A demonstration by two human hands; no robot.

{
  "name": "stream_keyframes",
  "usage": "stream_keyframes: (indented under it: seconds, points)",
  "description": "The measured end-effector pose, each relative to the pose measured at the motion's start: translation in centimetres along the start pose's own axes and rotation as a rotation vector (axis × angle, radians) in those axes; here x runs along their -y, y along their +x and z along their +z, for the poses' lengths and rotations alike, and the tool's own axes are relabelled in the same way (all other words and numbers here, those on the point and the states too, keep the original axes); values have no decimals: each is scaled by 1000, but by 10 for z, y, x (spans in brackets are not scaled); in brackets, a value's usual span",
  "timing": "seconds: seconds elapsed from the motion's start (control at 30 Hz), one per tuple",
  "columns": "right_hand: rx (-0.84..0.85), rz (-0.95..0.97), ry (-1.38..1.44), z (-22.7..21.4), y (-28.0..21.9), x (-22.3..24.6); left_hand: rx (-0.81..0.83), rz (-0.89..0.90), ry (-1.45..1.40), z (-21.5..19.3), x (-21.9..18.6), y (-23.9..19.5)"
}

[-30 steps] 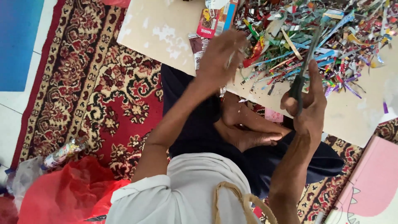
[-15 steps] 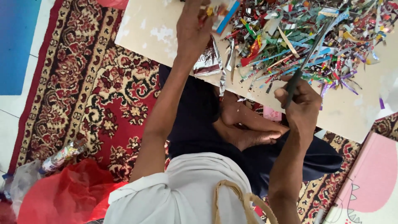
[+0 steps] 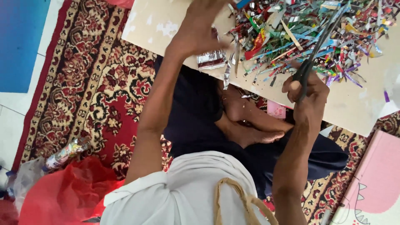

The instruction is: Cutting plastic food and snack wrappers into tiny strips using scissors for recycling or craft purposes.

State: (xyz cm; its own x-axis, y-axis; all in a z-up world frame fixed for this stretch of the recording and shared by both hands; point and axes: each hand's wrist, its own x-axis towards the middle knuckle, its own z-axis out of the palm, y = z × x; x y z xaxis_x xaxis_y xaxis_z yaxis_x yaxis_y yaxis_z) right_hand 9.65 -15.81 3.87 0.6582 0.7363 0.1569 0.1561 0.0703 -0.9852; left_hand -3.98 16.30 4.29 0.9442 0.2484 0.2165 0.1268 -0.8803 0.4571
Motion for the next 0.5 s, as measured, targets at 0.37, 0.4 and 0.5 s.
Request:
stream_keyframes:
  seconds: [0.37, 0.4, 0.5]
  points:
    - [17, 59, -50, 4, -20, 1, 220, 147, -103, 38, -1, -52]
    - [14, 55, -66, 4, -21, -2, 231, 198, -160, 36, -3, -46]
    - [21, 99, -95, 13, -31, 16, 117, -47, -119, 43, 11, -23]
